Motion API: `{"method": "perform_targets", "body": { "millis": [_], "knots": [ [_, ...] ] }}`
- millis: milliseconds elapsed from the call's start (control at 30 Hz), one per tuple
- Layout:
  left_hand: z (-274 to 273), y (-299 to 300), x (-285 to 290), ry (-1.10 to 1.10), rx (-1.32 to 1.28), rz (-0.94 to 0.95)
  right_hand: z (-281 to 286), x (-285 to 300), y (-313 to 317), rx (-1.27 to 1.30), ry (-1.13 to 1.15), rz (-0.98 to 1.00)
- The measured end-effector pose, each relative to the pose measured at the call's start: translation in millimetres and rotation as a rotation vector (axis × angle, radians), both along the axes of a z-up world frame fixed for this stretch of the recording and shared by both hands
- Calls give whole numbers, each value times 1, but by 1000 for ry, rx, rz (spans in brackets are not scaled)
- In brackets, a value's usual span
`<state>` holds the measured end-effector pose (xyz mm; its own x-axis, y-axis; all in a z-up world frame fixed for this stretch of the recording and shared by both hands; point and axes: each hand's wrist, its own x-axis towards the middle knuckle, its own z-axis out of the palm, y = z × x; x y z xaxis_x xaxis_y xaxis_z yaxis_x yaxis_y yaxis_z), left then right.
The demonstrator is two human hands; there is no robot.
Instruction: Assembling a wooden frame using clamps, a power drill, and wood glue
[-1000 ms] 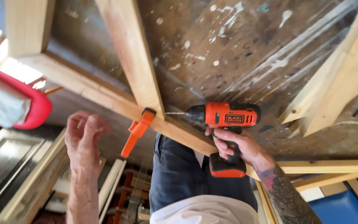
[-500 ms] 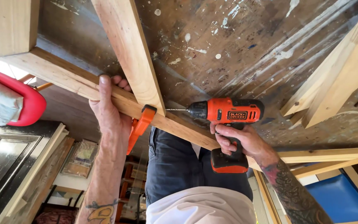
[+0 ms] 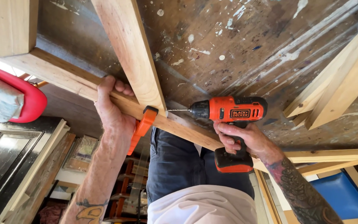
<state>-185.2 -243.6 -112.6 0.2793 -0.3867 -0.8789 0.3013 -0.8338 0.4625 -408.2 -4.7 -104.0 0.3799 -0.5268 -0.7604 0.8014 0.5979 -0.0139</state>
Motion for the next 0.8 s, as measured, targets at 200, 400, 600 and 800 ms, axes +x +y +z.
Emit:
{"method": "perform_targets", "body": {
  "millis": [200, 400, 600, 800],
  "knots": [
    [-1, -2, -3, -29, -7, 4, -5, -3, -5, -13, -23, -20],
    [8, -3, -8, -113, -11, -77, -8, -2, 2, 12, -29, -19],
    [14, -7, -16, -126, 28, -113, -3, -3, 3, 7, 2, 3],
    [7, -6, -12, -110, -2, -61, -6, 3, 11, 66, -22, -36]
  ]
}}
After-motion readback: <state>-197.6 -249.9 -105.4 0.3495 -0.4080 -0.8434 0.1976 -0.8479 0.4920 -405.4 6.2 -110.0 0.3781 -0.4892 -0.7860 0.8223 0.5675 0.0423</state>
